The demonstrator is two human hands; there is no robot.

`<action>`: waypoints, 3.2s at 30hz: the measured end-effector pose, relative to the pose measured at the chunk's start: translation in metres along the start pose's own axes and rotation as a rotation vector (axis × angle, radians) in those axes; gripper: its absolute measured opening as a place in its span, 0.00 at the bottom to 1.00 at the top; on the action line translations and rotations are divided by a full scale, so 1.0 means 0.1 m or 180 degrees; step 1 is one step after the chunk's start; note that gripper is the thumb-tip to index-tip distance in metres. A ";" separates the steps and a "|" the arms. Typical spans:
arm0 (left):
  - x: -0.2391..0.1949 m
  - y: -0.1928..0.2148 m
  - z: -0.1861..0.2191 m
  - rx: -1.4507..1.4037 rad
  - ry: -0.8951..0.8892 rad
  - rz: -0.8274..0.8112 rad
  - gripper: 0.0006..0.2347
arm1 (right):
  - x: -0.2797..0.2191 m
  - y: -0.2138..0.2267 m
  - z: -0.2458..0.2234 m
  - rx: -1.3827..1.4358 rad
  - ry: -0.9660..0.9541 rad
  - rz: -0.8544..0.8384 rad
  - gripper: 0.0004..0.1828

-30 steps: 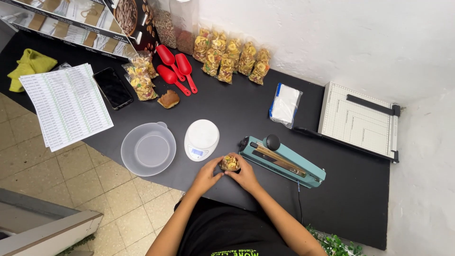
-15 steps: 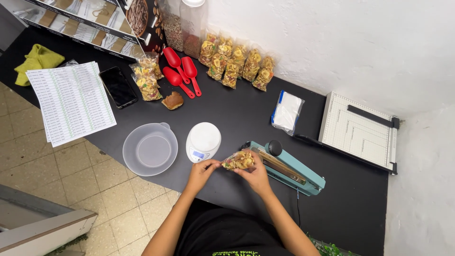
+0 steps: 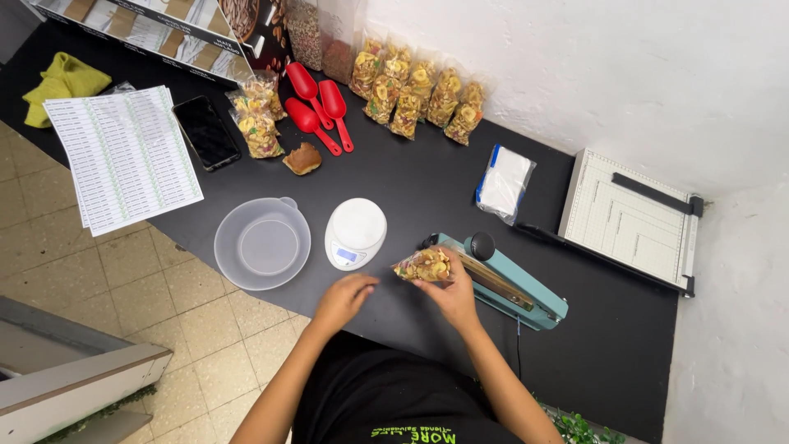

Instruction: Folding the tops of small plastic bags filled with nut mix and sealing them using an impulse heat sealer.

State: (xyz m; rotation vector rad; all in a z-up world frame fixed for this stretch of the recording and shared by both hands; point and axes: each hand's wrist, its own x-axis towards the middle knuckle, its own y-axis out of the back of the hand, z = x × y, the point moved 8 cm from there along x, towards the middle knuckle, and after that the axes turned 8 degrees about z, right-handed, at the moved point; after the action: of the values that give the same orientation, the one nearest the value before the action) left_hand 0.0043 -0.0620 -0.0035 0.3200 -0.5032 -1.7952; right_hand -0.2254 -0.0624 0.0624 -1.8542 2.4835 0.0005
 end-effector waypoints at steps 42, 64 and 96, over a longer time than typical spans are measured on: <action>-0.33 0.28 0.77 -0.0796 0.0774 -0.0384 0.12 | -0.04 -0.29 -0.13 -0.1026 0.0290 -0.0436 0.44; 0.27 -0.18 0.30 -0.1791 0.0386 0.0073 0.23 | -0.09 -0.27 0.59 -0.0886 0.0023 -0.0647 0.27; 0.32 -0.29 0.11 -0.2097 0.1404 0.0842 0.05 | -0.13 -0.21 0.66 0.0226 -0.0207 0.0189 0.05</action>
State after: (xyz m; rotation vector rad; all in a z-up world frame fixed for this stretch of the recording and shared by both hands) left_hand -0.0337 -0.0839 -0.0071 0.1662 0.3459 -1.4744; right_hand -0.1989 -0.0541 -0.0022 -1.7246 2.4604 -0.0248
